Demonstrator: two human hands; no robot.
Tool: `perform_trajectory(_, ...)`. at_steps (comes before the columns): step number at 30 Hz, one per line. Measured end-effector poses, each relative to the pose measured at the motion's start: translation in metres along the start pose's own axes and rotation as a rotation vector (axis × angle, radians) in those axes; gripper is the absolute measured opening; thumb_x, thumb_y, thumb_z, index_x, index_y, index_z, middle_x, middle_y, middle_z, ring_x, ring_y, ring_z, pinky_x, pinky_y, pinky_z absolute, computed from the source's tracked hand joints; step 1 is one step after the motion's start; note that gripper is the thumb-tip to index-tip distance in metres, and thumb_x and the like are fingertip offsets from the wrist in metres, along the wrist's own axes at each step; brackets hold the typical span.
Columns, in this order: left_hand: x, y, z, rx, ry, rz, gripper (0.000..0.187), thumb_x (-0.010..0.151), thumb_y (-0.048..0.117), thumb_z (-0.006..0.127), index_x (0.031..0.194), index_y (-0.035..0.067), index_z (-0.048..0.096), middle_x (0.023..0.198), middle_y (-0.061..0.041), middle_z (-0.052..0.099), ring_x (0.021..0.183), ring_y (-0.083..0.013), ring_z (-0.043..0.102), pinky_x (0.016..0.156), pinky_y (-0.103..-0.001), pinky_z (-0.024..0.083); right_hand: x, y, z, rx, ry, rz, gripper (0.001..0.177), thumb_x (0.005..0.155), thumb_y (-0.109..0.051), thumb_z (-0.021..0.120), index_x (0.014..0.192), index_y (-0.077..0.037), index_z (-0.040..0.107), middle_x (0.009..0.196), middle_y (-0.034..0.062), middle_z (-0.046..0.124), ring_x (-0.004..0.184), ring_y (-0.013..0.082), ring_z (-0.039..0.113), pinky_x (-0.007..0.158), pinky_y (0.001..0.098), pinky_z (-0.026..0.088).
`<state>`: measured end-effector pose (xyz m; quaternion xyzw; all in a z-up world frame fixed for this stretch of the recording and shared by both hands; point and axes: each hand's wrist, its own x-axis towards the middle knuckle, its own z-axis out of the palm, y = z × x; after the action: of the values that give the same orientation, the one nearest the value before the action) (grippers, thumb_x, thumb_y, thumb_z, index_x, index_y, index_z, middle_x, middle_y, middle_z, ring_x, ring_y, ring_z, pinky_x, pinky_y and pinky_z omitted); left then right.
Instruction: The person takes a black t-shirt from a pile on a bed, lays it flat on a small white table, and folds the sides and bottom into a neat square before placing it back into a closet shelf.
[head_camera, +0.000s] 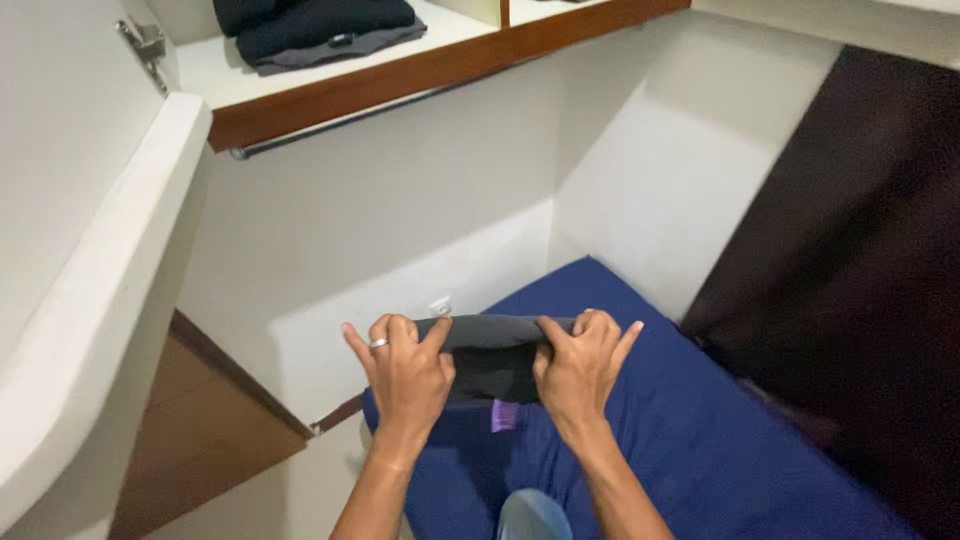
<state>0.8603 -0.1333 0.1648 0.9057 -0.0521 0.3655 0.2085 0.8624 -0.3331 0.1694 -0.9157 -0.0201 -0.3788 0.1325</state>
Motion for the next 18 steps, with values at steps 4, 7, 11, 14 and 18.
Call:
perform_trajectory(4, 0.033, -0.01, 0.024, 0.087, 0.069, -0.001, 0.042, 0.068, 0.012, 0.08, 0.109, 0.022, 0.081, 0.085, -0.005, 0.058, 0.106, -0.0311, 0.055, 0.112, -0.083, 0.015, 0.042, 0.012, 0.038, 0.007, 0.089, -0.131, 0.03, 0.068, -0.018, 0.083, 0.097, -0.022, 0.083, 0.087, 0.007, 0.063, 0.112, 0.0322, 0.059, 0.11, 0.0838, 0.015)
perform_trajectory(7, 0.061, -0.02, 0.039, 0.153, 0.12, 0.0, 0.048, 0.068, 0.011, 0.079, 0.115, 0.022, 0.081, 0.078, -0.003, 0.059, 0.101, -0.029, 0.058, 0.109, -0.086, 0.011, 0.076, 0.014, 0.063, 0.019, 0.046, -0.165, 0.029, 0.073, -0.017, 0.083, 0.102, -0.022, 0.083, 0.08, -0.0011, 0.07, 0.101, 0.0223, 0.065, 0.113, 0.086, 0.014)
perform_trajectory(11, 0.1, -0.024, 0.049, 0.128, 0.132, -0.055, 0.045, 0.071, 0.011, 0.078, 0.114, 0.022, 0.081, 0.074, 0.001, 0.06, 0.1, -0.0248, 0.059, 0.112, -0.088, 0.005, 0.123, 0.008, 0.079, 0.084, 0.069, -0.166, 0.029, 0.071, -0.018, 0.083, 0.099, -0.024, 0.082, 0.072, -0.0036, 0.07, 0.101, 0.0202, 0.067, 0.114, 0.0863, 0.012)
perform_trajectory(14, 0.136, -0.027, 0.053, 0.151, 0.209, -0.066, 0.042, 0.071, 0.01, 0.077, 0.111, 0.022, 0.081, 0.08, 0.0, 0.059, 0.111, -0.029, 0.056, 0.111, -0.086, 0.001, 0.161, 0.0, 0.085, 0.078, 0.045, -0.153, 0.029, 0.071, -0.019, 0.084, 0.099, -0.026, 0.082, 0.068, -0.0053, 0.068, 0.118, 0.0247, 0.064, 0.112, 0.0869, 0.008)
perform_trajectory(18, 0.179, -0.029, 0.06, 0.192, 0.376, -0.07, 0.041, 0.074, 0.006, 0.072, 0.11, 0.023, 0.08, 0.095, -0.004, 0.057, 0.126, -0.0328, 0.05, 0.115, -0.08, -0.003, 0.213, -0.013, 0.095, 0.113, 0.11, -0.214, 0.033, 0.074, -0.021, 0.082, 0.107, -0.024, 0.08, 0.087, -0.0019, 0.071, 0.131, 0.0349, 0.056, 0.109, 0.0869, 0.004)
